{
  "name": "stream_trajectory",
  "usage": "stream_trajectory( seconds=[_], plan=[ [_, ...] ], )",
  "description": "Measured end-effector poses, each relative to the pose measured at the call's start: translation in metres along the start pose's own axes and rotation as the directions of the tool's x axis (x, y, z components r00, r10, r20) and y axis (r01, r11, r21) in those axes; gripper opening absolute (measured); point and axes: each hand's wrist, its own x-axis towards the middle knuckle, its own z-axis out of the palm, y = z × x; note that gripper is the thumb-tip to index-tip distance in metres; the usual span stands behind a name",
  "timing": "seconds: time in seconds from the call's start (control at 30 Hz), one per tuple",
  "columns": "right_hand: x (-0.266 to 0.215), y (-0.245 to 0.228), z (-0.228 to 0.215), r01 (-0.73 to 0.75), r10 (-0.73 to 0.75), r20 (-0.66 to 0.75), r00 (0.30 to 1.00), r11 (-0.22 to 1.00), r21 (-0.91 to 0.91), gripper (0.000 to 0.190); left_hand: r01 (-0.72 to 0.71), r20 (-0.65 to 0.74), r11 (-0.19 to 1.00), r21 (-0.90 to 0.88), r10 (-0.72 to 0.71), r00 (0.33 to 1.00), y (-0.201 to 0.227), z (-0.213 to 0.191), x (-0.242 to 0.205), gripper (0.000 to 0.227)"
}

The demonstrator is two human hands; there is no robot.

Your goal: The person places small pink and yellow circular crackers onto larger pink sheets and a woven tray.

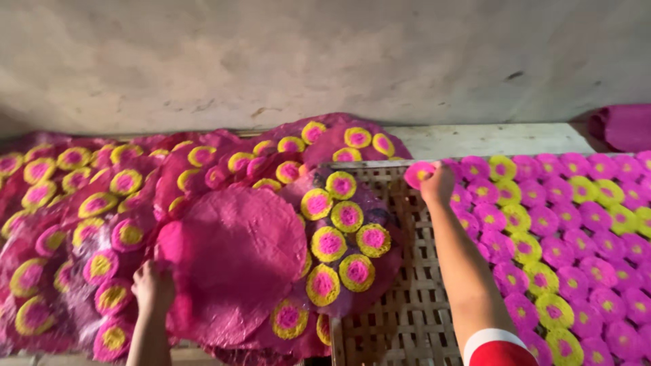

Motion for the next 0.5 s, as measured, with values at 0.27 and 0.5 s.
stream_trajectory(
  seconds=[0.27,0.5],
  plan=[
    [-0.045,-0.057,-0.034,0.210,-0.198,-0.170,0.965,0.976,0.060,0.039,0.179,0.071,0.947,-0.268,-0.166,0.984,-0.004,0.025,0.012,0.048],
    [-0.097,-0.099,-0.057,0.332,-0.310,-0.166,0.936,0.934,0.131,0.034,0.277,0.013,0.961,0.002,-0.277,0.961,0.026,0.011,0.005,0.053]
  ],
)
